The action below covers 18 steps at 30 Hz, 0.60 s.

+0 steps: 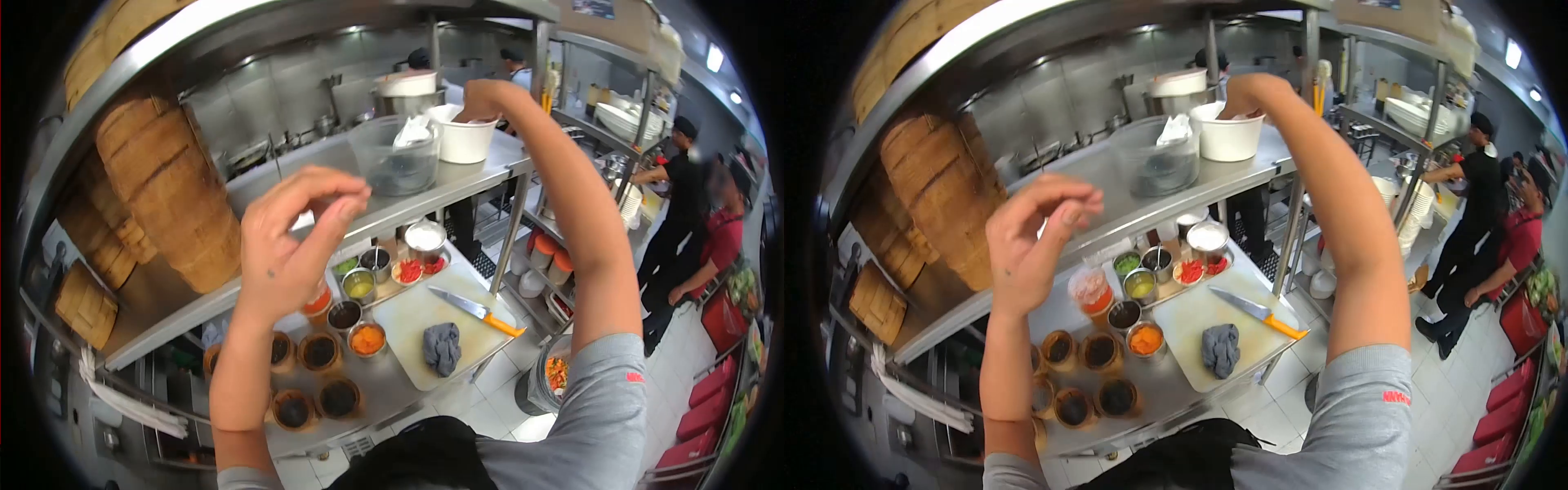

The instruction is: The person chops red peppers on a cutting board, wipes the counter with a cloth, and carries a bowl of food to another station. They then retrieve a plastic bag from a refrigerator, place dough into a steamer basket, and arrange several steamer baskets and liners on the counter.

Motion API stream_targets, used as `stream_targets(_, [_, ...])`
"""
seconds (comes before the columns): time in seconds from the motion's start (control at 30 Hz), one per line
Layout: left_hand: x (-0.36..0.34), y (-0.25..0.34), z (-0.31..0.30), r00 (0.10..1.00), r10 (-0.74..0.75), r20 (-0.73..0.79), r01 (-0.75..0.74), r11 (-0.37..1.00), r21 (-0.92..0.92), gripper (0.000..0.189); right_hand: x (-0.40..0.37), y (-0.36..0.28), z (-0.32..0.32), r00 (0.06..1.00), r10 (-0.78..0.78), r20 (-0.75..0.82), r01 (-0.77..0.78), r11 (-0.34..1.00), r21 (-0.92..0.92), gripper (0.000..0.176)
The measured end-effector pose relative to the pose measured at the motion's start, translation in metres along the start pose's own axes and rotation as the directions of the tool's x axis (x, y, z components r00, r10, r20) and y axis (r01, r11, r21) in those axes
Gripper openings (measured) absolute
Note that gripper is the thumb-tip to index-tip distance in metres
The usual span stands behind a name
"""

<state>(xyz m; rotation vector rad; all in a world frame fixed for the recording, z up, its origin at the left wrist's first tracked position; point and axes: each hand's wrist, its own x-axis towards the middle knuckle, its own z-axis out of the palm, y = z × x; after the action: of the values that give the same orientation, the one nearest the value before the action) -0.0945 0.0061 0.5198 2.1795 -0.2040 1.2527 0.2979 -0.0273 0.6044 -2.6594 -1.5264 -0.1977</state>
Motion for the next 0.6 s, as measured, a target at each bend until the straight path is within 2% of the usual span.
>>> stream_targets(0.07, [0.011,-0.001,0.007,0.999,-0.031,0.01,0.03,0.994,0.106,0.015,0.008,-0.007,0.005,0.996,-0.03,0.085,0.032,0.999,-0.032,0.065])
stream_targets(0.1, [0.017,0.0,0.009,0.996,-0.076,0.036,0.07,0.985,0.155,0.018,0.016,-0.004,0.007,0.996,-0.037,0.078,0.042,0.997,-0.061,0.057])
stream_targets(0.13, [0.023,-0.001,0.011,0.997,-0.07,0.042,0.062,0.985,0.16,0.019,0.067,0.024,0.021,0.968,-0.238,0.077,0.246,0.96,-0.132,0.049])
stream_targets(0.17, [0.028,-0.003,0.011,0.997,-0.068,0.047,0.059,0.984,0.17,0.019,0.039,0.01,0.014,0.977,-0.211,0.039,0.214,0.974,-0.075,0.044])
stream_targets(0.2, [0.032,-0.003,0.009,0.997,-0.042,0.063,0.028,0.977,0.209,0.021,0.114,0.063,0.023,0.748,-0.61,0.263,0.653,0.746,-0.127,0.036])
stream_targets(0.23, [0.036,-0.008,0.009,0.999,-0.002,0.046,-0.007,0.984,0.18,0.022,0.051,0.028,0.008,0.929,-0.34,0.147,0.344,0.939,-0.002,0.028])
stream_targets(0.27, [0.038,-0.008,0.008,0.998,0.051,0.027,-0.054,0.987,0.15,0.024,0.013,-0.002,-0.01,0.939,-0.059,0.338,0.088,0.994,-0.07,0.057])
stream_targets(0.3, [0.039,0.0,0.004,0.999,0.029,0.02,-0.032,0.987,0.158,0.024,0.027,0.012,-0.003,0.912,-0.108,0.396,0.026,0.978,0.207,0.055])
stream_targets(0.33, [0.042,0.011,-0.001,0.997,0.004,0.082,-0.015,0.99,0.137,0.03,0.024,0.019,-0.002,0.911,-0.218,0.349,0.09,0.933,0.347,0.051])
stream_targets(0.37, [0.044,0.019,-0.005,0.989,-0.017,0.144,0.0,0.993,0.117,0.037,0.027,0.019,-0.003,0.934,-0.152,0.325,0.019,0.925,0.379,0.05])
stream_targets(0.4, [0.047,0.024,-0.007,0.99,-0.026,0.139,0.009,0.992,0.123,0.037,0.031,0.018,-0.003,0.95,-0.08,0.3,-0.053,0.911,0.41,0.048])
stream_targets(0.43, [0.052,0.028,-0.005,0.996,-0.01,0.093,-0.002,0.992,0.128,0.03,0.044,0.023,0.001,0.951,-0.078,0.299,-0.053,0.912,0.407,0.048])
stream_targets(0.47, [0.058,0.029,0.0,0.999,0.02,0.047,-0.026,0.992,0.121,0.028,0.06,0.034,0.006,0.947,-0.155,0.281,0.034,0.918,0.394,0.047])
stream_targets(0.5, [0.065,0.029,0.007,0.998,0.045,0.047,-0.05,0.994,0.098,0.028,0.065,0.05,0.005,0.939,-0.221,0.263,0.112,0.921,0.374,0.045])
stream_targets(0.53, [0.072,0.03,0.015,0.999,0.034,0.025,-0.038,0.988,0.148,0.027,0.054,0.033,-0.001,0.952,-0.085,0.294,0.063,0.994,0.086,0.042])
stream_targets(0.57, [0.079,0.033,0.02,1.0,0.024,0.002,-0.024,0.978,0.206,0.027,0.066,0.039,0.005,0.952,-0.127,0.278,0.11,0.991,0.077,0.043])
stream_targets(0.6, [0.086,0.037,0.022,1.0,0.013,-0.023,-0.006,0.962,0.274,0.027,0.078,0.053,0.01,0.926,-0.286,0.247,0.195,0.921,0.338,0.022])
